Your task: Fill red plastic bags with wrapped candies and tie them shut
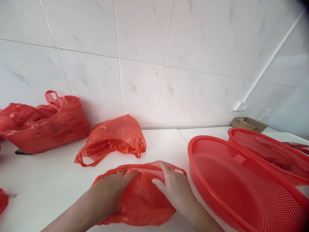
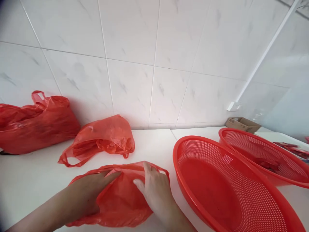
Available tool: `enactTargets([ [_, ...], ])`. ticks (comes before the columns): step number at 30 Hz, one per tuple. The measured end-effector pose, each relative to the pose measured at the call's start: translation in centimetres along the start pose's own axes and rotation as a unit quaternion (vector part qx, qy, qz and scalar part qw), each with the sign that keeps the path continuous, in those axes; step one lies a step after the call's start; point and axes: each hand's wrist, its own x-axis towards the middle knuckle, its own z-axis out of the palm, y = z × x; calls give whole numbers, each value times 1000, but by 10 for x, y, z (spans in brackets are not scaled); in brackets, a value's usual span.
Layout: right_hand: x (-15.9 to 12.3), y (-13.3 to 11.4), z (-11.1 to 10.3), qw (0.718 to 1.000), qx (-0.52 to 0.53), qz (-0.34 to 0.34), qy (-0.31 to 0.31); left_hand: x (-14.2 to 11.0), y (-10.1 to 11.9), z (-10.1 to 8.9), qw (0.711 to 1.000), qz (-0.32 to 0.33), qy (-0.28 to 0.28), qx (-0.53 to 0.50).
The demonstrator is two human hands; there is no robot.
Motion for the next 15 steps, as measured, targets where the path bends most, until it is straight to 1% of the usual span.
enactTargets([
  [2,15,2,12,999,-38,7,-18,-1,1,0,999,10,-25,38],
  [5,37,10,28,998,-49,-14,-46,-1,3,-1,993,7,-80,84],
  [6,43,12,32,997,-44,-24,-51,-2,4,-2,992,5,-87,94],
  [7,46,13,34,997,-40,-33,-53,-3,6,-3,992,4,-80,99],
  [9,48,10,34,997,-39,-49,-52,-7,10,-5,995,15,-23,96],
  [11,41,3,28,996,-41,-73,-29,-12,14,-8,994,54,49,79],
  [13,27,-5,19,992,-47,-109,29,-17,16,-10,984,112,127,62],
  [15,4,-9,8,977,-58,-171,109,-23,13,-9,963,165,208,42],
])
